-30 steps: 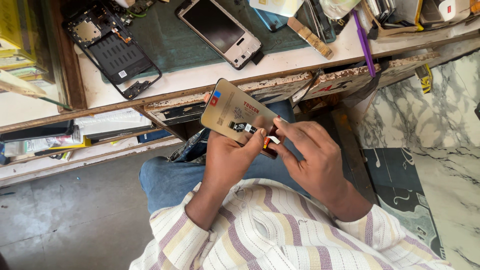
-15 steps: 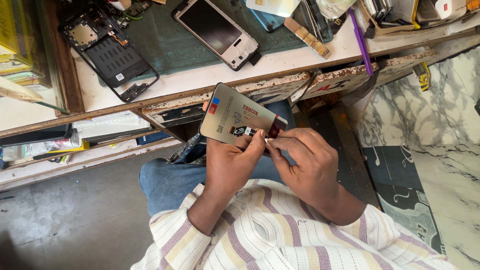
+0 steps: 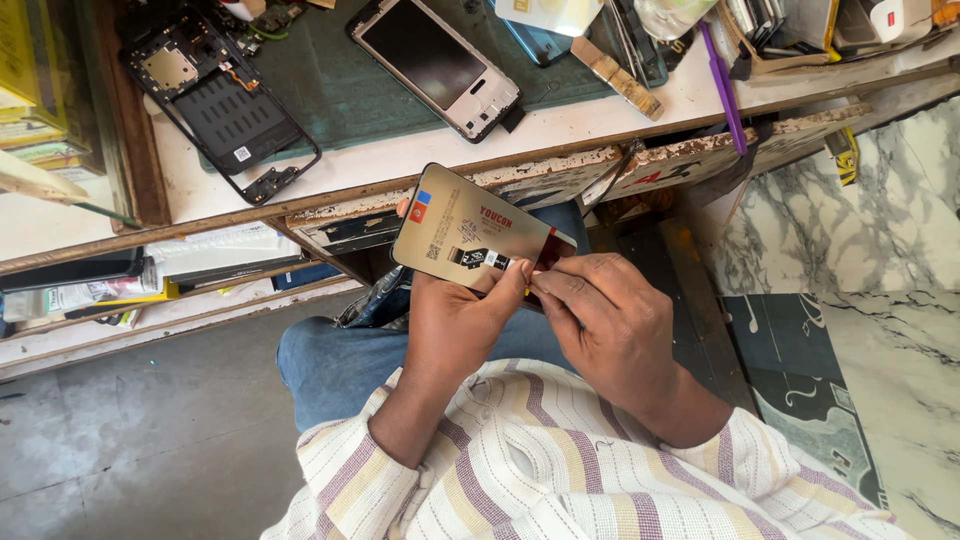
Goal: The person cleans the edges of a white smartphone with a brush, then uses a metal tool to pry and separate the screen assembly from the frame. They apply adhesive tape to a new screen, align it with the phone body, and use a spray bottle and cotton swabs to clean the screen surface.
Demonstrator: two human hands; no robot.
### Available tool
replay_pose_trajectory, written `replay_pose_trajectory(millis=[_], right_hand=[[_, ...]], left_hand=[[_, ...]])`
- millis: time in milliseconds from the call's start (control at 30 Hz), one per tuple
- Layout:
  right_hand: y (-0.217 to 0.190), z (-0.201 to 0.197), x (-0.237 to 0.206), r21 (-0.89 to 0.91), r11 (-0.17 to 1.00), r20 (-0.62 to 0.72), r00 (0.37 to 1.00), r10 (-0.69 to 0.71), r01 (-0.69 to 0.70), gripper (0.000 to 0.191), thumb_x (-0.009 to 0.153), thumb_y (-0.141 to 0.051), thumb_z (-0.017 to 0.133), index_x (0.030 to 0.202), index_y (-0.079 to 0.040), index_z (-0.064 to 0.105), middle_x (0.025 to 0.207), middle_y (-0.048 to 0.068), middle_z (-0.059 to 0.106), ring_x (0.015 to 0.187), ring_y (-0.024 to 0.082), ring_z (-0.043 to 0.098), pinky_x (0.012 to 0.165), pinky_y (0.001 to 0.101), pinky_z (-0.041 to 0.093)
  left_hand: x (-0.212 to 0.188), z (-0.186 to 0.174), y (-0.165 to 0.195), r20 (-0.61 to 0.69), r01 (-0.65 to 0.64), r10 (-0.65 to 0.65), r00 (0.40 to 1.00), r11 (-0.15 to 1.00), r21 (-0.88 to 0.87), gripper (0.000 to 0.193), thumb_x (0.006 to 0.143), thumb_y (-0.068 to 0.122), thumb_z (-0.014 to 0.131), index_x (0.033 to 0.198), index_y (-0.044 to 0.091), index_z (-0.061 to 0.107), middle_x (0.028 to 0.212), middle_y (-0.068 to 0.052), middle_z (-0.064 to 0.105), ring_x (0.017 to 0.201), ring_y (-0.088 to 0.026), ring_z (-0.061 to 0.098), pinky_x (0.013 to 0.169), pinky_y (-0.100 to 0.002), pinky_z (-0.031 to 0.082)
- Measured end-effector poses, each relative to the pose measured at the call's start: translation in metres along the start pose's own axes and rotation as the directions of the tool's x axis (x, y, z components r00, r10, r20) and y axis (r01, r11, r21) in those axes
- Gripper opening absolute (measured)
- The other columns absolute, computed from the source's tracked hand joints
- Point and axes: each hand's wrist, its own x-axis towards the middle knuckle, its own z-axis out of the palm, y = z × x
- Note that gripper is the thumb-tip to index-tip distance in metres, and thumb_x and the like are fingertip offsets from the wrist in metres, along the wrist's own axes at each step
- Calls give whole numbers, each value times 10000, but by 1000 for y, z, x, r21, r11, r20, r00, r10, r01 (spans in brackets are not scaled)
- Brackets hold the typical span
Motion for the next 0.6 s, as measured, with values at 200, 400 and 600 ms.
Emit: replay_pose_trajectory(millis=[200, 400, 600], right_hand=[[-2, -3, 0, 14, 999, 26, 999, -42, 42, 201, 829, -23, 799, 1027, -49, 771, 997, 70, 722, 904, 232, 721, 757, 336, 598], [-5, -5, -4, 19, 999, 54, 998, -34, 33, 211, 812, -21, 782, 1019, -62, 767, 1025, 73, 725, 935, 235, 728, 800, 343, 608], [-7, -5, -5, 53, 999, 78, 997, -9, 5, 201, 815, -41, 794, 1011, -77, 768, 1043, 60, 728, 940, 226, 734, 797, 335, 607]], left_hand=[[0, -2, 3, -5, 61, -63, 998, 984, -169, 146, 904, 29, 719, 1023, -52, 692, 892, -62, 756, 776, -58, 704, 668, -219, 601], [0, -5, 0, -18, 44, -44, 999, 999, -26, 118, 913, 34, 732, 983, -61, 722, 840, -68, 745, 722, -65, 674, 625, -230, 589], [1, -10, -3, -19, -9, 8, 1000, 999, -40, 126, 945, 45, 731, 891, -69, 733, 861, -57, 746, 747, -64, 692, 627, -234, 612]])
